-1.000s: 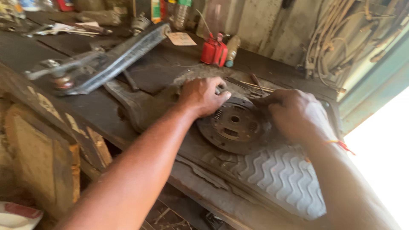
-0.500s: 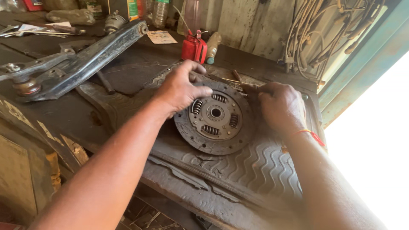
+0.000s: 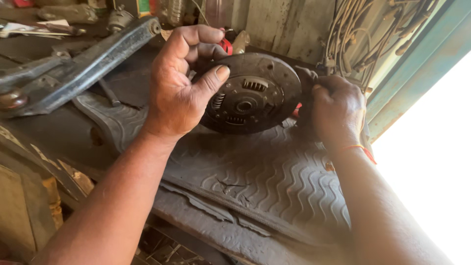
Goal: The person cleans a circular metal car part on a workbench using a dark cloth. They wipe the surface and edges of the part, then place a smaller cylindrical metal component onto it and continue wiping both items.
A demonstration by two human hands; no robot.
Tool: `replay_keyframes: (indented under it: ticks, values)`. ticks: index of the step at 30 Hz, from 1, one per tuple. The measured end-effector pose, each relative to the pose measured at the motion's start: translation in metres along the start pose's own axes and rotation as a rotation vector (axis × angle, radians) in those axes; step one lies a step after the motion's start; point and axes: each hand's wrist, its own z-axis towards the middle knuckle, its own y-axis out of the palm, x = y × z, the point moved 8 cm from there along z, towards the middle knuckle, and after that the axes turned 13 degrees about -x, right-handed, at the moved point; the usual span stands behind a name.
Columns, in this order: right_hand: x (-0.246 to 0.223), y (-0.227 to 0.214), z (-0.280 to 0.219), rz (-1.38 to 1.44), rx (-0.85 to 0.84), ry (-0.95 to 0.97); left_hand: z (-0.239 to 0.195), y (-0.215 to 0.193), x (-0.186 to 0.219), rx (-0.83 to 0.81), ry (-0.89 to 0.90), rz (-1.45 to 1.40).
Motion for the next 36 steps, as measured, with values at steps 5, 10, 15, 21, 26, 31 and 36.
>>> replay_keyframes:
  ticks: [5, 10, 15, 21, 26, 31, 36]
  values:
    - [0.005, 0.004, -0.001, -0.028, -0.007, 0.009, -0.006, 0.003, 0.003, -0.13, -0.095, 0.034]
    - [0.003, 0.004, -0.002, -0.013, -0.017, -0.004, -0.013, 0.008, -0.016, -0.239, -0.206, -0.031]
    - [0.008, 0.009, -0.003, -0.006, -0.055, 0.061, -0.009, 0.01, -0.027, -0.384, -0.337, -0.156]
    - [0.0, 0.004, -0.005, -0.022, -0.032, 0.022, -0.022, 0.009, -0.038, -0.48, -0.66, -0.384]
    - [-0.028, -0.007, -0.012, -0.071, 0.083, -0.185, -0.028, 0.018, -0.068, -0.406, -0.678, -0.239]
    - [-0.072, -0.029, -0.034, -0.149, 0.209, -0.432, -0.026, -0.003, -0.11, -0.215, -0.598, -0.289]
    - [-0.111, -0.027, -0.05, -0.081, 0.152, -0.629, -0.029, -0.024, -0.152, 0.008, -0.601, -0.046]
